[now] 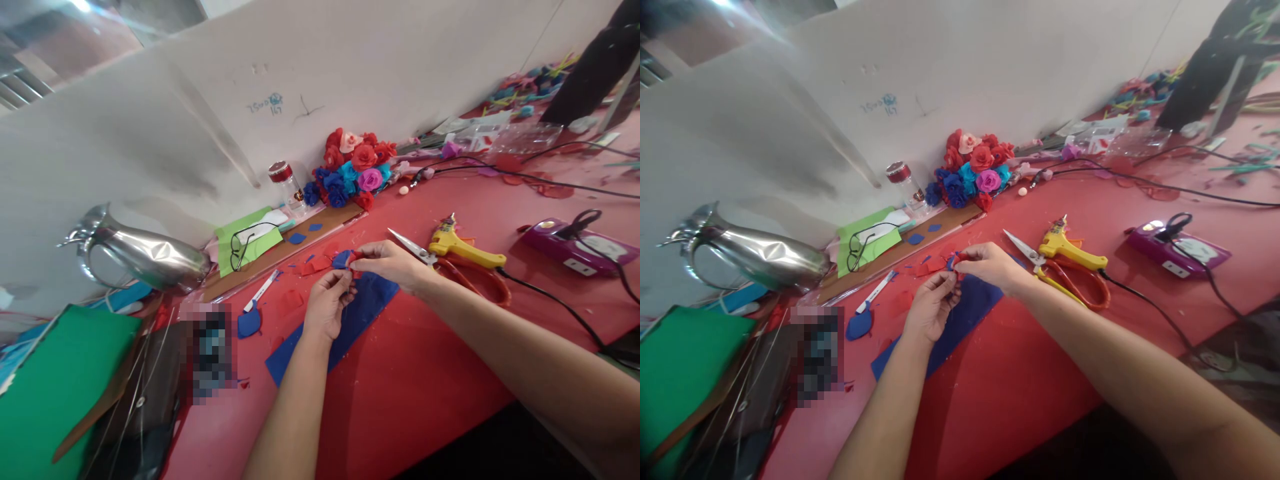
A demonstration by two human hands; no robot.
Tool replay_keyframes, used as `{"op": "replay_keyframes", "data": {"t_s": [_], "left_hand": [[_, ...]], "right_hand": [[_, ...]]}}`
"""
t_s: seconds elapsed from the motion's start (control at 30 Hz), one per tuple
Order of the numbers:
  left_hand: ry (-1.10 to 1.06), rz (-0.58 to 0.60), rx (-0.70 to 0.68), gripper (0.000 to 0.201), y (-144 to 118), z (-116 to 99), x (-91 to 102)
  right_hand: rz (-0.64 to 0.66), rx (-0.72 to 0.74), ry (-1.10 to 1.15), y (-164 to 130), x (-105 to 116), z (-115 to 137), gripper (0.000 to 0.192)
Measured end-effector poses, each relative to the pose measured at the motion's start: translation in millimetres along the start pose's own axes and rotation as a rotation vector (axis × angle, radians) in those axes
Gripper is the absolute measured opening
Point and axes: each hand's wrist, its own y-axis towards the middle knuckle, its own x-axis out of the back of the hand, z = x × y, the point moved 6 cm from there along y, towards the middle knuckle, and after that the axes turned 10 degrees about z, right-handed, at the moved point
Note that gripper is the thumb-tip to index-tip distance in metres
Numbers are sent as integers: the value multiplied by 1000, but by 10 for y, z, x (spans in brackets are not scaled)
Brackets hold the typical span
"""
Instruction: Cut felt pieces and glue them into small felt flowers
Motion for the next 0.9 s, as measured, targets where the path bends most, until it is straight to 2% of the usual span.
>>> {"op": "replay_keyframes", "data": {"t_s": [0.43,0.7,0.9], "left_hand": [[153,-44,-51,30,-14,-29,-1],[72,-80,-24,36,-24,-29,22],[141,-95,-58,34,-24,-51,35]], "right_hand": [[-39,14,-82,4,29,-22,15],[-42,13,-49,-1,30,-8,20],[-54,24,-71,-8,28,-1,22]]}}
